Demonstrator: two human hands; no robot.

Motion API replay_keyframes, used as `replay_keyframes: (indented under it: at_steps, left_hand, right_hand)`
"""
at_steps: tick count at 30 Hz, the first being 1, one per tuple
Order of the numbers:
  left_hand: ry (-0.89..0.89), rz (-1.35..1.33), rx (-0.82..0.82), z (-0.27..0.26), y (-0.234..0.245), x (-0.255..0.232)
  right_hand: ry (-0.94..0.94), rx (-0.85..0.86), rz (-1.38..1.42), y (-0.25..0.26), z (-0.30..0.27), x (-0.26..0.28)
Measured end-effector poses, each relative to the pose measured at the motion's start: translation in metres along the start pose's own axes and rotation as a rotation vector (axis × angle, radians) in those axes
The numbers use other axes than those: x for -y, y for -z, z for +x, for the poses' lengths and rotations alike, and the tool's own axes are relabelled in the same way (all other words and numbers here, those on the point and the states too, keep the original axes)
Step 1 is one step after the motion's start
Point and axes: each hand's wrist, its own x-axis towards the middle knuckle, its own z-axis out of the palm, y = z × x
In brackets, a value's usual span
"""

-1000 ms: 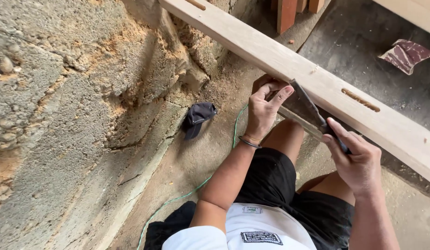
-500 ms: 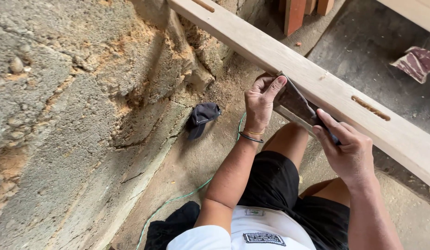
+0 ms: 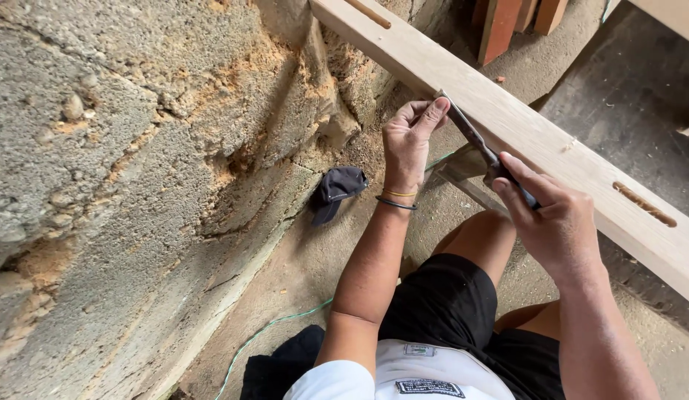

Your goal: Refining a wooden furniture component by cleaning a mortise with a chisel and sanding the surface

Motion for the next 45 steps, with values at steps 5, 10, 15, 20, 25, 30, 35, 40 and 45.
replay_keyframes:
  at_steps: [5,10,15,20,25,30,35,40,45]
  left_hand:
    - [-0.043,-0.010,0.030,0.016,0.013,-0.006]
    - [-0.059,-0.069,0.028,0.043,0.032,-0.012]
    - [0.129,-0.097,-0.248,0.061,0.042,-0.037]
    - [-0.006,-0.230,-0.111,0.036,0.018,-0.023]
    - [-0.101,0.114,0.052,-0.004,-0.012,0.037]
    - [-0.137,0.262,0.140,-0.053,-0.038,0.058]
    - [-0.070,0.401,0.179,-0.083,-0.064,0.043]
    - [-0.039,0.387,0.029,-0.068,-0.060,0.036]
    - [0.063,0.228,-0.225,-0.052,-0.035,0.036]
  right_hand:
    - [-0.025,0.030,0.018,-0.010,0.015,0.007]
    - [0.054,0.045,0.023,-0.027,0.036,0.013]
    - [0.420,-0.039,-0.023,-0.059,0.053,-0.002]
    - [0.305,-0.036,0.115,-0.027,-0.005,-0.012]
    - [0.146,-0.095,0.122,0.004,-0.070,-0.051]
    - [-0.119,-0.318,-0.054,0.033,-0.128,-0.073]
    - [-0.176,-0.323,0.196,0.044,-0.157,-0.104]
    - [-0.201,-0.285,0.137,0.058,-0.162,-0.110]
    - [-0.148,-0.239,0.058,0.058,-0.149,-0.109]
